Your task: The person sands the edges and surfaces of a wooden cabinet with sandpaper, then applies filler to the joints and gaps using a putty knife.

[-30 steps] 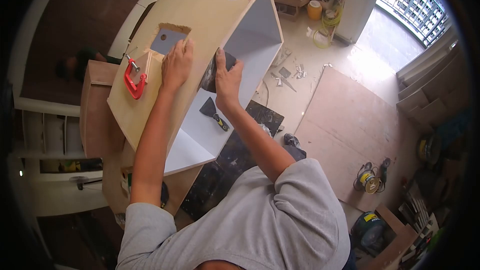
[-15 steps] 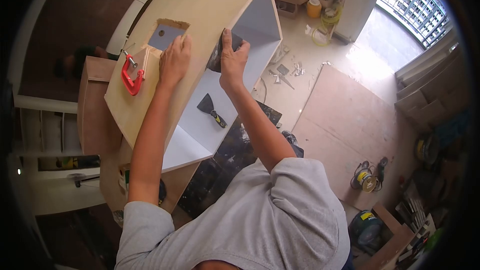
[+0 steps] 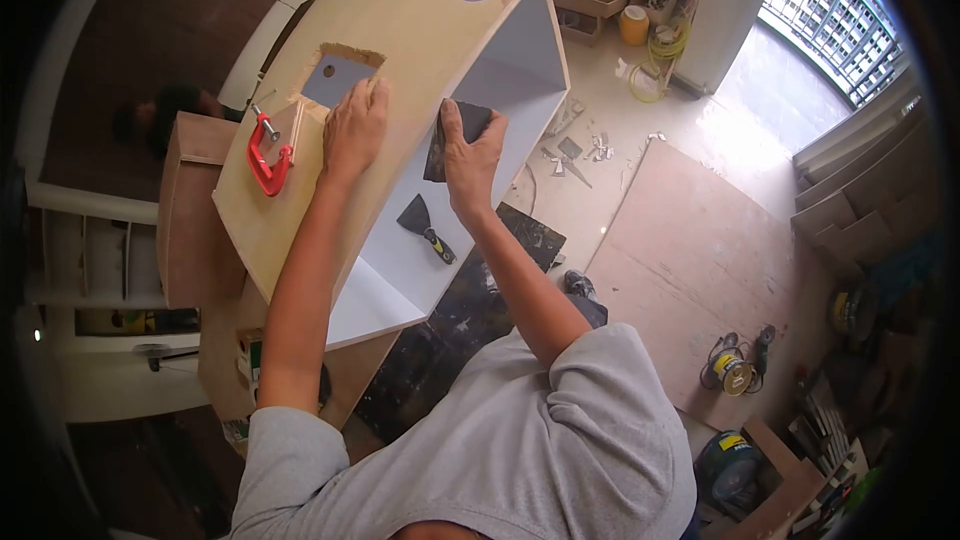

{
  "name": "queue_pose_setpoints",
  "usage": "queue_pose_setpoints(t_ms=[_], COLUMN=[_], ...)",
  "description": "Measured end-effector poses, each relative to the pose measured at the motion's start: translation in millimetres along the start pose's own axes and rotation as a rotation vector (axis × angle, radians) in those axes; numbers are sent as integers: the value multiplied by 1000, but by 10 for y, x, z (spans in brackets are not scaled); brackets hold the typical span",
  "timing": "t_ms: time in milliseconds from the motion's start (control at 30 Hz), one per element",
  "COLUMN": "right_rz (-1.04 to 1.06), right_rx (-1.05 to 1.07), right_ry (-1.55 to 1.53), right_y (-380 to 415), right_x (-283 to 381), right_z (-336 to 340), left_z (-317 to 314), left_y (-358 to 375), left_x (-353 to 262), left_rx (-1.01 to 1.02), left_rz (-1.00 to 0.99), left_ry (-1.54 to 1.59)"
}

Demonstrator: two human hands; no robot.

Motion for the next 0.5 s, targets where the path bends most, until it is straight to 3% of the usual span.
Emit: queue_pose_setpoints(t_ms=[133,333,500], right_rz=[-140,-27,-138], right_rx=[23,47,60], right_ry=[-156,-149,-231], right_y=[-120,-43,-146], right_x=[95,-109,-80], right_z=[-88,-73,-147], left_z=[-40,16,-9], left_y=[5,7,6], left_x=[51,-5,43], left_rx=[-22,-25,-9], left_rz=[-25,-34,-24], left_ry=[12,27,15])
Point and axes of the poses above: each hand's wrist, its own y-axis away from the middle knuckle, its own z-axis out of the back of the hand, x = y × z, the point moved 10 cm from there along -y, towards the middle knuckle, and after that the axes turned 15 degrees about z, right-handed, at the moved point
